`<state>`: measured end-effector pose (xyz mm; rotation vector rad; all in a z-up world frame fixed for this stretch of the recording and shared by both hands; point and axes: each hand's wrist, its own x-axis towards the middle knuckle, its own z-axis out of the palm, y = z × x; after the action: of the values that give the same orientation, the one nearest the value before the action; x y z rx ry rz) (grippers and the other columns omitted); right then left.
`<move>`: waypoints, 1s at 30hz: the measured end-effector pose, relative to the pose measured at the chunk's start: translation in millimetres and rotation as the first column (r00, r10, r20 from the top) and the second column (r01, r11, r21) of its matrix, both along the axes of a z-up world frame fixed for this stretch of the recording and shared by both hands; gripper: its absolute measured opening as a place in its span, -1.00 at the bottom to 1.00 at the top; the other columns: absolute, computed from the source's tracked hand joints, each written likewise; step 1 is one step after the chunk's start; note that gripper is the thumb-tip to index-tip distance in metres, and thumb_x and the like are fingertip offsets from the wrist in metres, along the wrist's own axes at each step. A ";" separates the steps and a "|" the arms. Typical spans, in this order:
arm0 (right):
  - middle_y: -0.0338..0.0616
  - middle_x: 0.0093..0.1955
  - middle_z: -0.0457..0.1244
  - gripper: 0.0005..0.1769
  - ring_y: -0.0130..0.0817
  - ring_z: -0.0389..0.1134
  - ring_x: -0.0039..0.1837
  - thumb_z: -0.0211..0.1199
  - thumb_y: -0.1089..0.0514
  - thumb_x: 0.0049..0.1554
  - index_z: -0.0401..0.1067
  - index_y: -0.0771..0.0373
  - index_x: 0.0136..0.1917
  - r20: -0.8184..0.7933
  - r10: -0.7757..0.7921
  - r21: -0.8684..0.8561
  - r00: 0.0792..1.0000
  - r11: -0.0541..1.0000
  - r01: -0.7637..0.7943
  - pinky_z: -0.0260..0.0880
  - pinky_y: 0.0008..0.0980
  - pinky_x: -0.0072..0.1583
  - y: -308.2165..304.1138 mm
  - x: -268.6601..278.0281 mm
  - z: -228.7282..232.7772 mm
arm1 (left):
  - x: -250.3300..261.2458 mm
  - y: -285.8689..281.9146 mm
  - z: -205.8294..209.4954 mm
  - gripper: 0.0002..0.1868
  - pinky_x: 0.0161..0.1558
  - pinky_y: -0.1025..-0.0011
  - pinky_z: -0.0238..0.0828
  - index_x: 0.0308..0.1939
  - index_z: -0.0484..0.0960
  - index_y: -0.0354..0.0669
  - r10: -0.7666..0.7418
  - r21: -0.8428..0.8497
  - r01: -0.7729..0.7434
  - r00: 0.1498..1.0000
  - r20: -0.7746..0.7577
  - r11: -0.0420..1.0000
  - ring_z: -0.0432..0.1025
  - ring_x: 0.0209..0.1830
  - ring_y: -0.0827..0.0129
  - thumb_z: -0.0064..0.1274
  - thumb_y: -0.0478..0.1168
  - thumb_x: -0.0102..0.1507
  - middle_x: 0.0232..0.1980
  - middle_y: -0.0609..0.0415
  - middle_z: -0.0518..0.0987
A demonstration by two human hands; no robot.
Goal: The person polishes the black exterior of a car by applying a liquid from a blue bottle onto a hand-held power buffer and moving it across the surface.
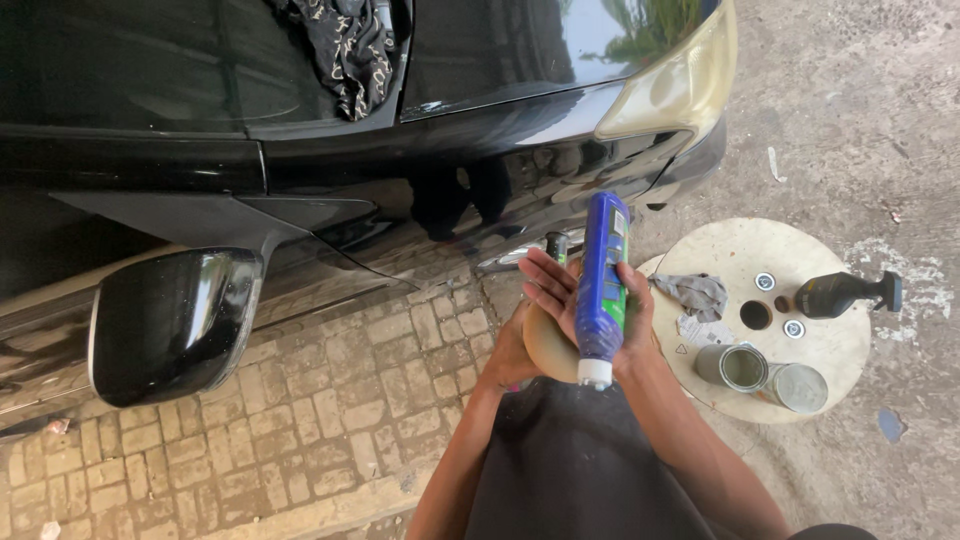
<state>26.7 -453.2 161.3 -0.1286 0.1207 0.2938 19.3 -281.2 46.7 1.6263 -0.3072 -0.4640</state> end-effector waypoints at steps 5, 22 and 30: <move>0.26 0.37 0.21 -0.43 0.12 0.24 0.50 0.47 -0.14 -0.02 0.45 0.39 -0.02 -0.045 -0.004 -0.021 0.999 1.000 0.003 0.04 0.08 0.55 -0.5 0.2 -15.4 | -4.0 0.8 -3.3 0.18 0.38 0.26 0.39 0.48 0.30 -0.15 0.004 -0.081 -0.008 0.999 -0.051 0.997 0.44 0.41 0.23 0.54 0.00 -0.16 0.39 0.00 0.53; -0.09 0.13 0.29 -0.21 -0.32 0.42 0.06 0.62 0.11 -0.04 0.23 0.34 0.30 0.731 -0.134 -0.680 0.669 -0.065 0.730 0.52 -0.31 0.05 -26.0 47.5 52.1 | 15.4 10.6 3.0 0.01 0.28 0.26 0.48 0.35 0.43 -0.22 0.053 -0.222 -0.037 0.996 0.068 0.974 0.51 0.23 0.29 0.55 -0.17 -0.16 0.21 0.05 0.62; -0.08 0.19 0.30 -0.11 -0.27 0.37 0.18 0.68 0.04 -0.07 0.30 0.39 0.36 0.745 0.061 -0.631 0.665 -0.262 0.730 0.48 -0.28 0.22 -7.7 40.6 68.6 | 29.3 17.3 -8.6 0.08 0.36 0.27 0.38 0.44 0.36 -0.18 0.074 -0.178 -0.062 0.995 0.061 0.982 0.45 0.32 0.29 0.51 -0.16 -0.14 0.31 0.05 0.56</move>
<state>67.4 -460.8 229.9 -1.8396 -0.2525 -0.6742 48.6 -263.9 38.1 1.4770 -0.3325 -0.3206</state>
